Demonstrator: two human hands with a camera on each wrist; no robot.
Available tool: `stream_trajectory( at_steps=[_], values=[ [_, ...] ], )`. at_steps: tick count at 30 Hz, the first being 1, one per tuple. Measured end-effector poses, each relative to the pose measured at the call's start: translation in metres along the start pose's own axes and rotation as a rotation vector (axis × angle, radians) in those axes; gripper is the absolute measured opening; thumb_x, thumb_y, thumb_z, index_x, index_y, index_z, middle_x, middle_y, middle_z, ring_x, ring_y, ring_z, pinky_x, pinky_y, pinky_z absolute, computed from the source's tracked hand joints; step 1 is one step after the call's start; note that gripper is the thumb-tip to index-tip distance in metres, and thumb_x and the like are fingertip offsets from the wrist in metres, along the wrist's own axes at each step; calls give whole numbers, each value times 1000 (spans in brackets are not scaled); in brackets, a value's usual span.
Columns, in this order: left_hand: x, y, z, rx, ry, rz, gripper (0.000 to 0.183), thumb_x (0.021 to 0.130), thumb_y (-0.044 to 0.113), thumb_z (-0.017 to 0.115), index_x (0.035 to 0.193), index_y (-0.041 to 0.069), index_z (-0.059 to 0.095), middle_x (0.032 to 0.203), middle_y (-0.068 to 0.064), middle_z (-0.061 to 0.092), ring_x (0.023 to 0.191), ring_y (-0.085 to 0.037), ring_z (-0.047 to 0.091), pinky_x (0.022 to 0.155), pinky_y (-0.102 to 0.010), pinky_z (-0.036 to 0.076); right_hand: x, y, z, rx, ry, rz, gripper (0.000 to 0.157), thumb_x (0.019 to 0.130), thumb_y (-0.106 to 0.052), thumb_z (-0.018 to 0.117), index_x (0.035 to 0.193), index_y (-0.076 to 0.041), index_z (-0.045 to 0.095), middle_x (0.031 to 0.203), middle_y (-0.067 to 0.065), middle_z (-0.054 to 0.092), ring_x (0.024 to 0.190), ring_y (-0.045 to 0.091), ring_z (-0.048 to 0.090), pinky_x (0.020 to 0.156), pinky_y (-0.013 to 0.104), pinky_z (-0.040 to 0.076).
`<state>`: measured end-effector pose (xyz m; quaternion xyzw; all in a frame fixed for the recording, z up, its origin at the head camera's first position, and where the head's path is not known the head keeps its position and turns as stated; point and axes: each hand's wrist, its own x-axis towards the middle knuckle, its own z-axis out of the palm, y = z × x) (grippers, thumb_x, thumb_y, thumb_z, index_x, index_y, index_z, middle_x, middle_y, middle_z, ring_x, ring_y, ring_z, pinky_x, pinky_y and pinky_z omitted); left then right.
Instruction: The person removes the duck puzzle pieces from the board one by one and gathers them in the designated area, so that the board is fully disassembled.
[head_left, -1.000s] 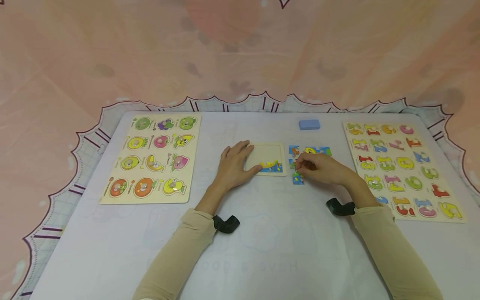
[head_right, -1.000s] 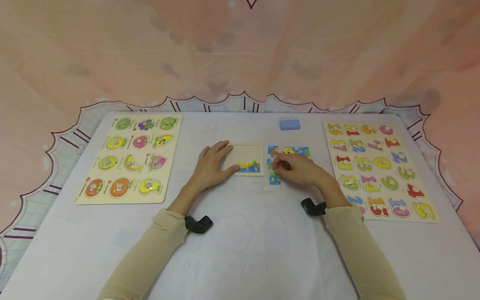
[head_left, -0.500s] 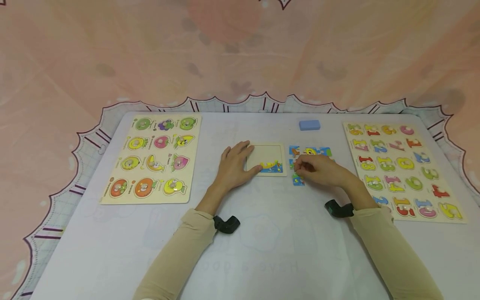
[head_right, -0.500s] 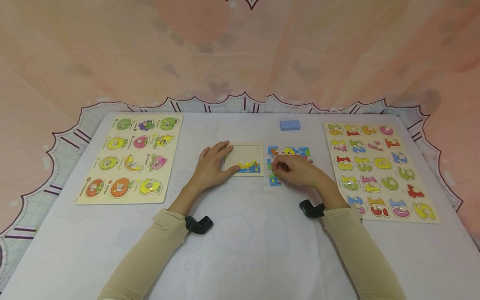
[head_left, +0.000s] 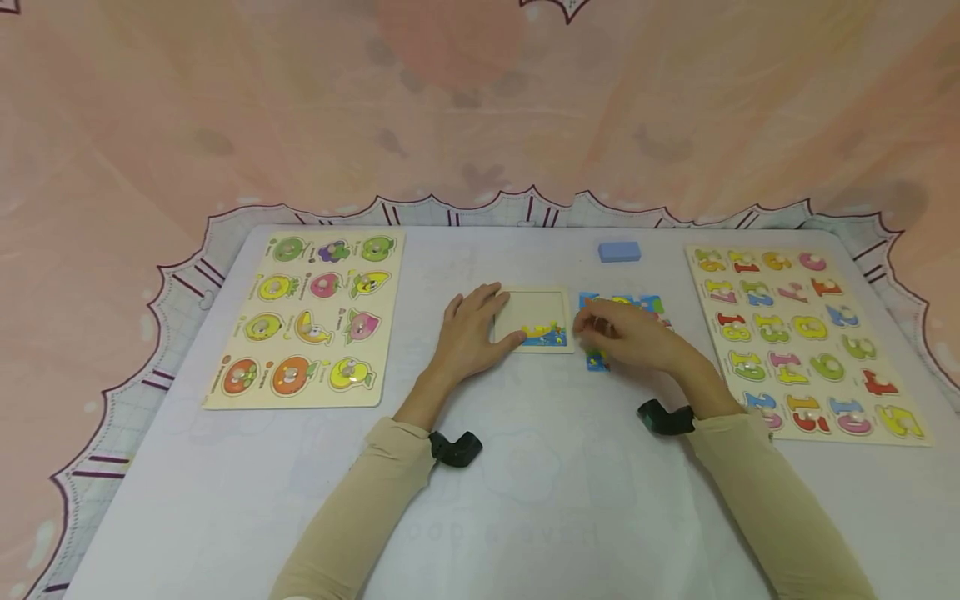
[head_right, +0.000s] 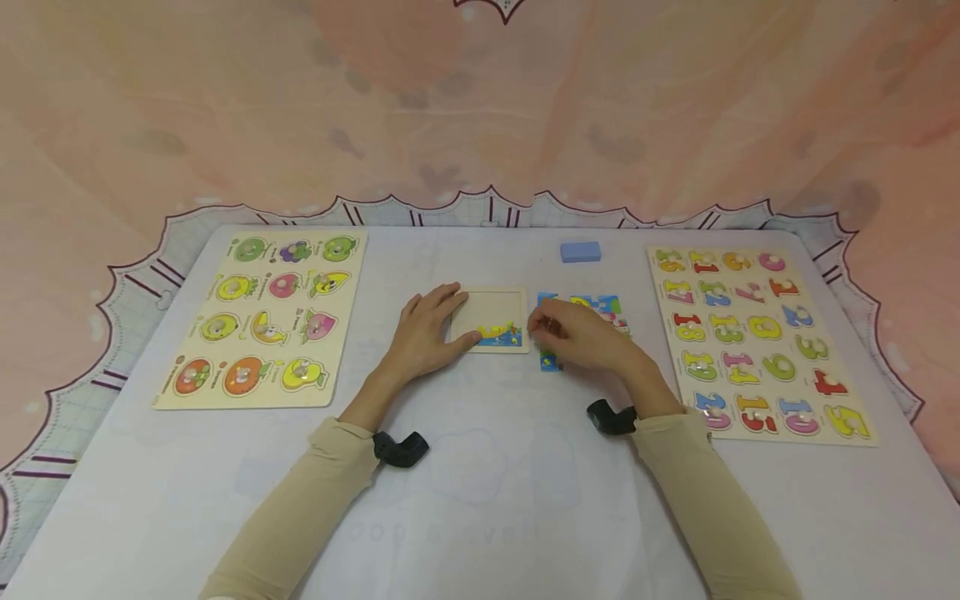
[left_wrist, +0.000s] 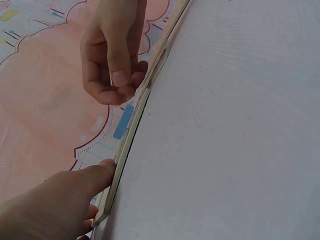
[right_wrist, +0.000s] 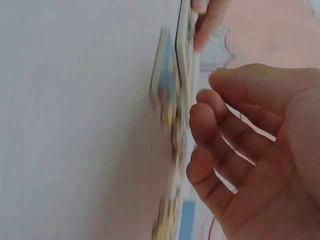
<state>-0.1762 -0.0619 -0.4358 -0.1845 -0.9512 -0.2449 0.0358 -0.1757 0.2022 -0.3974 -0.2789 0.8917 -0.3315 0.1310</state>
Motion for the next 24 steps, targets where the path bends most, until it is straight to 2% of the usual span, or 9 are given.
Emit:
stream_trajectory(
  at_steps=[3, 7, 11, 14, 19, 24],
  values=[
    [1, 0, 1, 11, -4, 1, 68, 84, 50, 63, 138, 11, 48, 149, -6, 40, 141, -21, 32, 116, -51, 17, 9, -7, 6, 10, -1, -38, 22, 93, -12, 57, 115, -8, 60, 99, 2, 61, 88, 16, 54, 76, 30, 48],
    [2, 1, 1, 16, -4, 3, 68, 85, 49, 63, 138, 11, 48, 149, -6, 40, 141, -21, 32, 116, -51, 17, 22, -15, 13, -63, -18, -70, 33, 92, -13, 58, 124, -7, 57, 103, 4, 59, 86, 15, 54, 75, 30, 47],
    [1, 2, 2, 9, -12, 7, 67, 85, 49, 62, 138, 10, 48, 149, -7, 40, 141, -22, 32, 116, -52, 17, 30, -19, 19, -132, -49, -71, 32, 90, -14, 62, 121, -7, 61, 103, 4, 57, 78, 13, 49, 70, 27, 41],
    [1, 3, 1, -2, -12, 10, 64, 87, 48, 60, 138, 10, 48, 149, -7, 40, 141, -22, 32, 116, -52, 17, 32, -21, 20, -138, -58, -62, 29, 89, -12, 64, 117, -7, 63, 102, 5, 57, 75, 13, 46, 67, 27, 38],
    [1, 2, 0, -28, 6, -1, 45, 98, 33, 47, 137, 12, 50, 148, -5, 41, 141, -22, 31, 117, -50, 16, 32, -23, 21, -144, -47, -51, 29, 88, -13, 65, 117, -10, 63, 103, 4, 57, 77, 14, 46, 72, 29, 34],
    [0, 1, 0, -18, 9, -11, 40, 99, 19, 43, 138, 13, 49, 149, -4, 41, 142, -23, 31, 117, -50, 16, 32, -23, 22, -123, -37, -58, 29, 88, -13, 65, 117, -10, 62, 104, 4, 58, 77, 15, 46, 71, 28, 35]
  ],
)
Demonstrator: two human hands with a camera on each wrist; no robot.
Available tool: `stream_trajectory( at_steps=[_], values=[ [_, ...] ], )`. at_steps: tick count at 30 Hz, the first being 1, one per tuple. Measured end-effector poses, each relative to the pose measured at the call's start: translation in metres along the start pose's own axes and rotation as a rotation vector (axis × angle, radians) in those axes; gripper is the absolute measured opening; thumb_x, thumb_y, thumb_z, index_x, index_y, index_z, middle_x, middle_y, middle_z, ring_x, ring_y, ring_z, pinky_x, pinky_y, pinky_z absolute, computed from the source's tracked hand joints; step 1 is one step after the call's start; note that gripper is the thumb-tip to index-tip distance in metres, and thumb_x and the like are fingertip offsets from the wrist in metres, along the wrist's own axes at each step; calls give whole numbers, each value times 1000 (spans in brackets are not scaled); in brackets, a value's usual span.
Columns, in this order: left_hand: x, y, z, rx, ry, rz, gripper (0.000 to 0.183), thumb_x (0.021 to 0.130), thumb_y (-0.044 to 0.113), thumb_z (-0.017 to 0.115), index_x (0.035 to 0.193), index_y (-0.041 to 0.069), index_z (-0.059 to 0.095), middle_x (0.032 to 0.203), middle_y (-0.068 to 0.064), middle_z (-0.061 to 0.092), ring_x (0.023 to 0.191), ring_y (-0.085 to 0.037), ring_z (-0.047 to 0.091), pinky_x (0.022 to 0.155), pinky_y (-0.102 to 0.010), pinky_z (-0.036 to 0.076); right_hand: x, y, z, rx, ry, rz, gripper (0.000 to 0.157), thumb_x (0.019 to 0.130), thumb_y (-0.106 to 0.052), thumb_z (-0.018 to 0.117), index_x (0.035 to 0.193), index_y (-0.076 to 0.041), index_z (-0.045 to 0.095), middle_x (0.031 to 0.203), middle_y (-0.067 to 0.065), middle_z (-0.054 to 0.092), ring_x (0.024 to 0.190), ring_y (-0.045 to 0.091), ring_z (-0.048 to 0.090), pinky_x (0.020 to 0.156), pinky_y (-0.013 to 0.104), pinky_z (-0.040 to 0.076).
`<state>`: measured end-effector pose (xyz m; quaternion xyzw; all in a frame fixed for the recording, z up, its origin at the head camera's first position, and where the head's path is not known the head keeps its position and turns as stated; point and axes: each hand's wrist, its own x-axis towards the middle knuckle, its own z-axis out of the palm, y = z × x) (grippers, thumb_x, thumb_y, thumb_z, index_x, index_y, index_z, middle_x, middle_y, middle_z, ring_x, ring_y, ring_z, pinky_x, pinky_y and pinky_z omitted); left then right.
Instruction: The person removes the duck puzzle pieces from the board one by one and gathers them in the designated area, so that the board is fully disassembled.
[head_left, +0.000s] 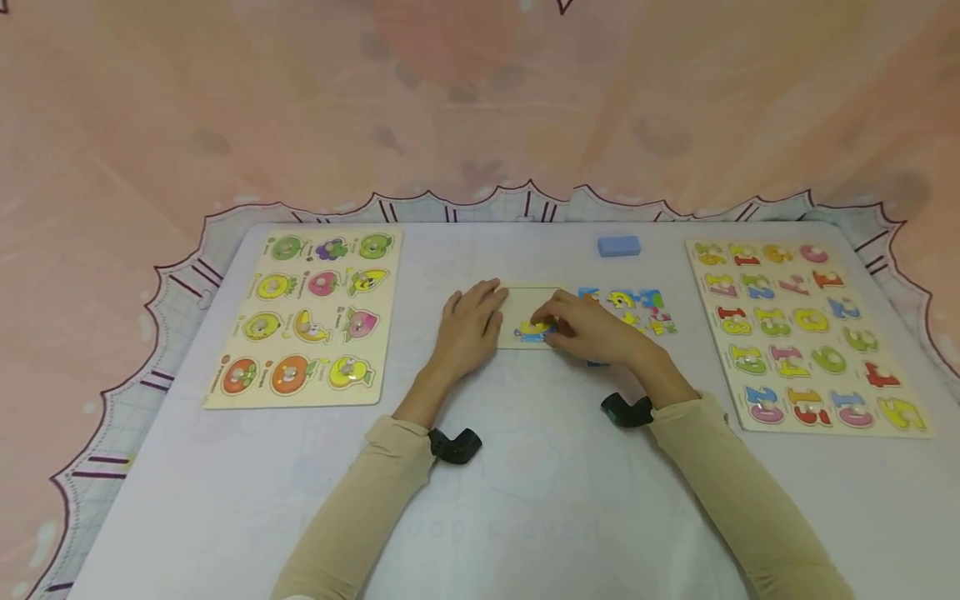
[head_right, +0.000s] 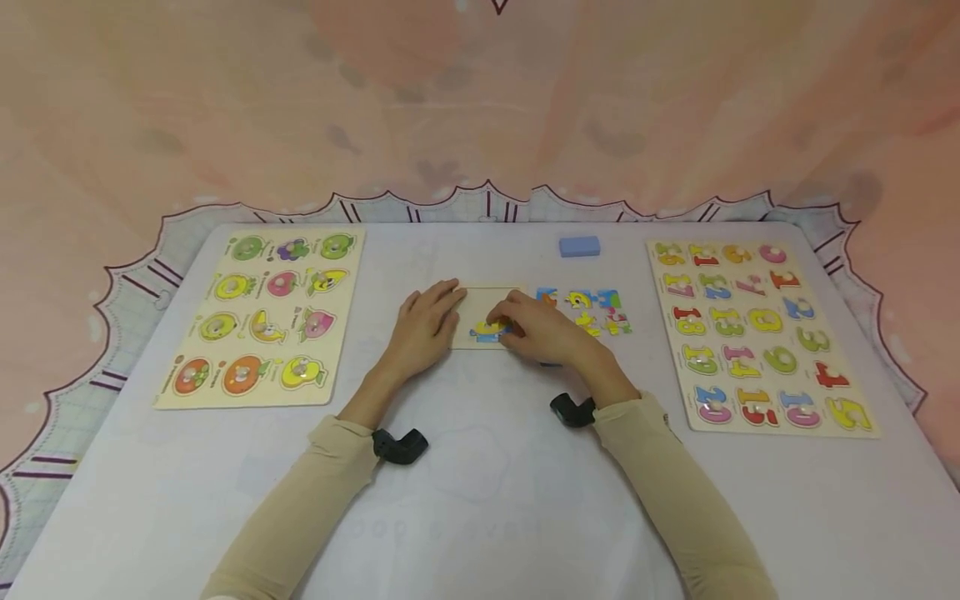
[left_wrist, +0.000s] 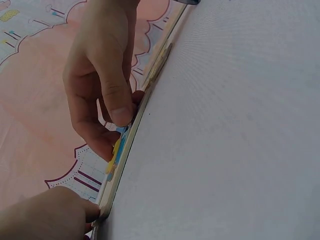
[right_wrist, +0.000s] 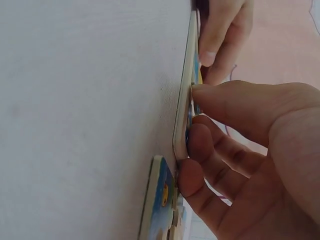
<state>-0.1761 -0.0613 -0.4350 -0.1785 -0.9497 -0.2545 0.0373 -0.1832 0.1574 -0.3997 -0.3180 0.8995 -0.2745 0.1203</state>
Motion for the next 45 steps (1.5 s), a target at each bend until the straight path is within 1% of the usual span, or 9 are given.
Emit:
stream_trajectory(
  at_steps=[5, 8, 13, 20, 26, 30, 36, 39, 45],
  values=[
    [1, -1, 0, -2, 10, 9, 40, 98, 18, 46, 137, 13, 50, 148, -4, 42, 141, -23, 32, 117, -51, 17, 0, 2, 1, 46, 37, -5, 25, 89, -11, 63, 114, -9, 62, 103, 4, 60, 78, 14, 52, 69, 27, 44],
    [1, -1, 1, -1, 19, 15, 39, 98, 18, 46, 136, 12, 51, 147, -4, 43, 140, -24, 33, 116, -52, 18, 0, 2, 0, 86, 70, -1, 18, 91, -11, 61, 108, -11, 62, 100, 2, 61, 77, 14, 55, 68, 27, 48],
    [1, -2, 1, 3, 29, 15, 40, 97, 18, 46, 136, 12, 52, 147, -5, 43, 140, -24, 34, 116, -52, 18, -1, 3, -1, 146, 91, 12, 6, 93, -16, 59, 99, -15, 60, 94, -2, 62, 75, 13, 56, 63, 26, 48],
    [0, -2, 2, 3, 24, 11, 40, 97, 18, 45, 136, 12, 51, 147, -4, 43, 140, -22, 33, 116, -51, 18, -9, 9, -8, 204, 79, 39, 4, 93, -18, 59, 97, -16, 59, 87, 0, 63, 77, 15, 57, 63, 27, 48],
    [0, -2, 2, -3, 27, 9, 40, 97, 18, 45, 137, 13, 51, 148, -4, 42, 140, -22, 33, 116, -51, 17, -14, 13, -13, 211, 58, 68, 5, 93, -20, 59, 97, -17, 58, 86, 0, 62, 77, 16, 56, 60, 27, 48],
    [0, -1, 2, -2, 32, 9, 40, 97, 18, 45, 136, 13, 51, 147, -4, 43, 140, -23, 33, 116, -51, 17, -18, 15, -15, 228, 50, 71, 4, 92, -18, 58, 96, -15, 58, 84, 0, 61, 77, 17, 55, 59, 26, 46],
    [0, -1, 2, -1, 18, -3, 41, 97, 19, 45, 138, 13, 50, 148, -3, 41, 141, -21, 31, 117, -50, 15, -23, 20, -20, 227, 47, 64, 4, 92, -13, 57, 97, -12, 58, 88, 2, 62, 82, 17, 54, 67, 26, 46],
    [0, -1, 2, -1, 14, -4, 41, 97, 19, 45, 138, 13, 49, 149, -3, 41, 142, -21, 31, 117, -50, 14, -25, 23, -23, 230, 54, 64, 5, 93, -14, 56, 97, -11, 57, 90, 3, 62, 84, 17, 53, 71, 27, 46],
    [0, -2, 3, 4, 22, 1, 40, 97, 19, 45, 137, 12, 50, 148, -4, 42, 141, -22, 32, 117, -50, 16, -28, 27, -27, 203, 54, 65, 3, 93, -13, 57, 96, -11, 56, 89, 3, 60, 83, 19, 54, 70, 27, 46]
  ],
)
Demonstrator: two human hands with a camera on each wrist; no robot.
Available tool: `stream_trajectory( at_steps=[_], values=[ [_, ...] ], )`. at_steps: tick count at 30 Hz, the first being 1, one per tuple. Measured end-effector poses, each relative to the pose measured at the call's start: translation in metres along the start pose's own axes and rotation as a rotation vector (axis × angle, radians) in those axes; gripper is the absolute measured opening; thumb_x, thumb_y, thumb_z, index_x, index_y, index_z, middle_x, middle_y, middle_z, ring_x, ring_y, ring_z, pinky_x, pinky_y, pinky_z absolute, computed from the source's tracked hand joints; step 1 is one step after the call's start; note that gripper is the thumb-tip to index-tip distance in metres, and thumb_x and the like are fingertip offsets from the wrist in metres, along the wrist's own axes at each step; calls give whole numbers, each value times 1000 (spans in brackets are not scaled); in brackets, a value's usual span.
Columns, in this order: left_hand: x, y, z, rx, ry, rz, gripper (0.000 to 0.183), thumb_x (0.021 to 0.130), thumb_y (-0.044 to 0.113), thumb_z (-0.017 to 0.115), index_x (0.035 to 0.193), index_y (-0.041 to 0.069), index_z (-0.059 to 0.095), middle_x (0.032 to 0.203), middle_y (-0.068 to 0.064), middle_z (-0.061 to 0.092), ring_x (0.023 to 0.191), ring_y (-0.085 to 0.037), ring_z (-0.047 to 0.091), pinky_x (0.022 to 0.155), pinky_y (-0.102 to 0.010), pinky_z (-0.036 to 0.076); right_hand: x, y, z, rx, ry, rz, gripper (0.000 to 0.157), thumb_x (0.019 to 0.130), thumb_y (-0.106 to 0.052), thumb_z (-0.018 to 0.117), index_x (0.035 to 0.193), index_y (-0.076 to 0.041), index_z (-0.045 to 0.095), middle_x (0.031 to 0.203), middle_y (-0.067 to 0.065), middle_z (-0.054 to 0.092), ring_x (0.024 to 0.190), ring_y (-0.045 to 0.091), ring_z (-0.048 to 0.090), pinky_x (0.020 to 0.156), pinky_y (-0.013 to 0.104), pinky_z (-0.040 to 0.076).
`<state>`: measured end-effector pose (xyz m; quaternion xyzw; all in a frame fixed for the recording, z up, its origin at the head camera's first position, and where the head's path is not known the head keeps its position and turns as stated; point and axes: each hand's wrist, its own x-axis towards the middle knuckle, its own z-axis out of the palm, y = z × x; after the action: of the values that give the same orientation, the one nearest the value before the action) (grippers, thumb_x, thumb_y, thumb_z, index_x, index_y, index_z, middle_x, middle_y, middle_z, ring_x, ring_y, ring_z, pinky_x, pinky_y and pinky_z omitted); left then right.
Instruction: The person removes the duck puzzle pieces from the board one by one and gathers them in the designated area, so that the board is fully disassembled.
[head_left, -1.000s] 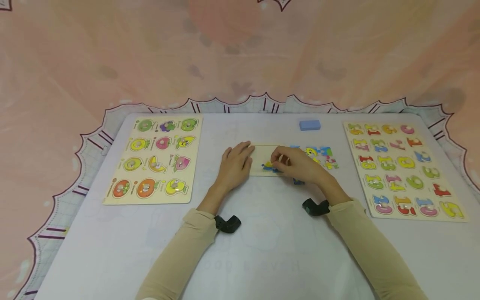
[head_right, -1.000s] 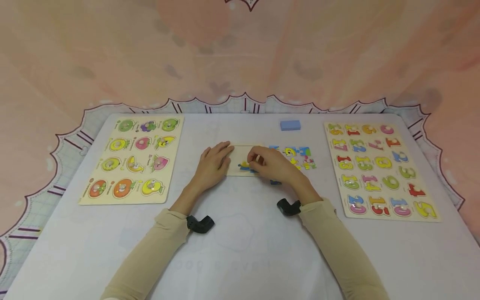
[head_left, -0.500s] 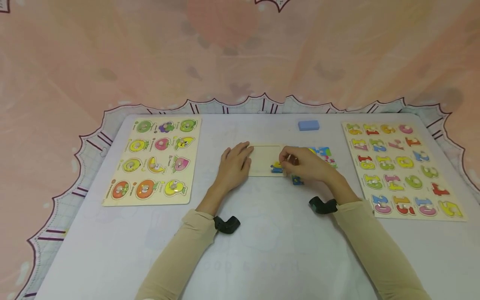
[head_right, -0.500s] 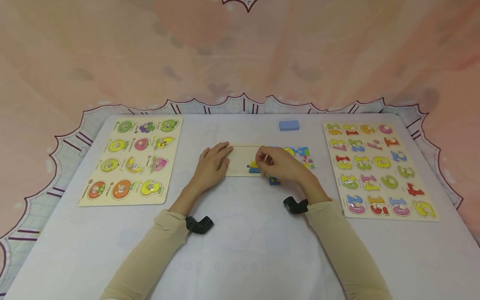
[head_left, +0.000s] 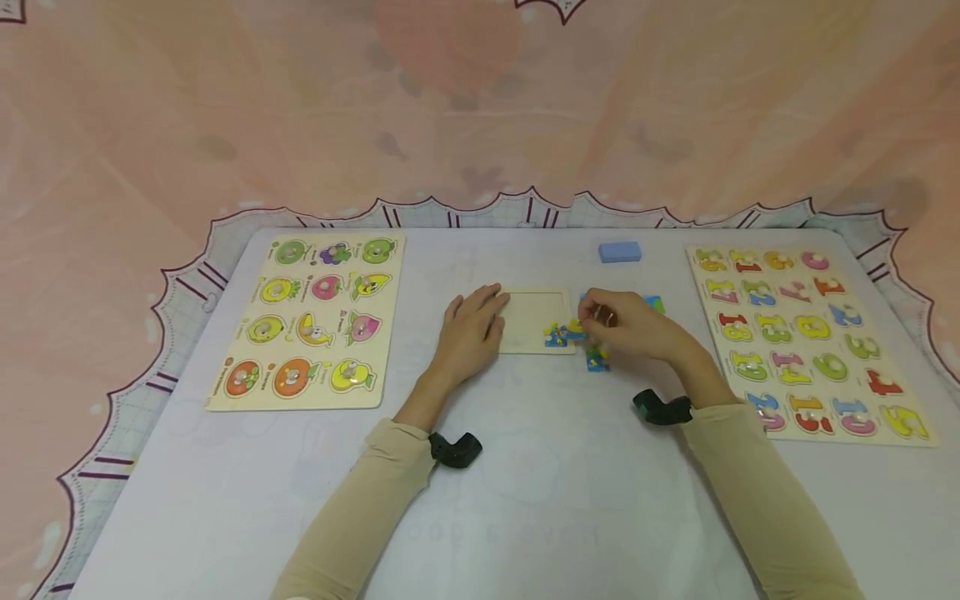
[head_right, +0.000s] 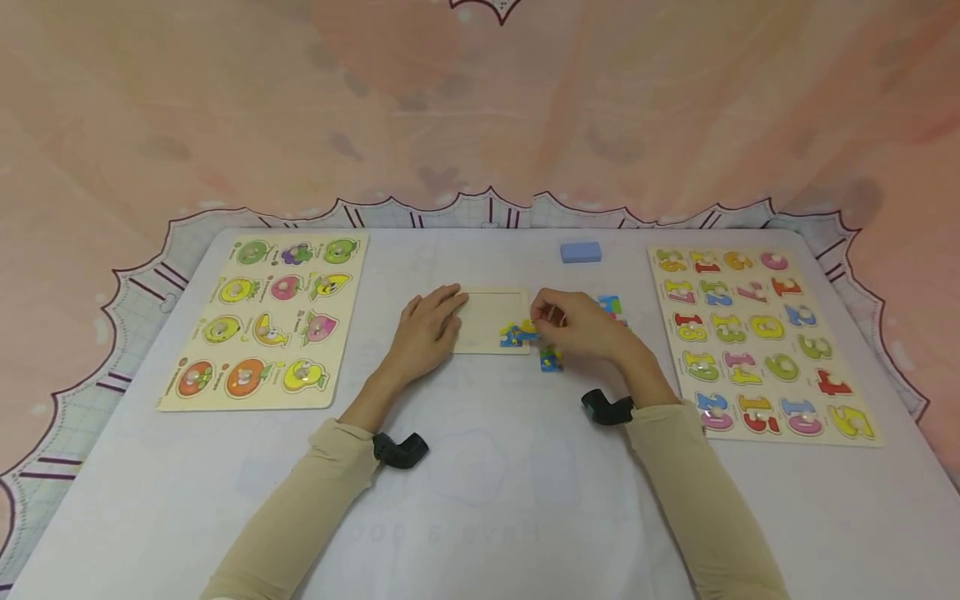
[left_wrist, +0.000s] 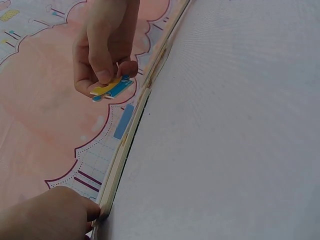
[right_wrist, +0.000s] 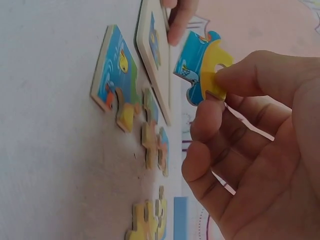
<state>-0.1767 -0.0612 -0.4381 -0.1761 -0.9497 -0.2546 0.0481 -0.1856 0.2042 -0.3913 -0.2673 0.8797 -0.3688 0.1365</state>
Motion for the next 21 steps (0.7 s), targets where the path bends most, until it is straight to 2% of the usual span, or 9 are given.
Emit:
stream_trajectory(
  at_steps=[6, 21],
  values=[
    [-1, 1, -1, -7, 4, 1, 40, 97, 18, 45, 136, 12, 51, 147, -5, 43, 140, -23, 33, 116, -51, 17, -4, 1, -4, 1, -37, 43, 4, 93, -14, 57, 96, -13, 56, 87, 2, 59, 82, 19, 53, 67, 26, 46],
    [-1, 2, -2, -3, 9, -3, 40, 97, 18, 45, 136, 11, 51, 147, -5, 43, 140, -23, 33, 116, -50, 17, -12, 11, -18, -44, -90, 80, 4, 92, -14, 57, 96, -13, 59, 85, 2, 57, 80, 18, 50, 67, 25, 43]
  ],
)
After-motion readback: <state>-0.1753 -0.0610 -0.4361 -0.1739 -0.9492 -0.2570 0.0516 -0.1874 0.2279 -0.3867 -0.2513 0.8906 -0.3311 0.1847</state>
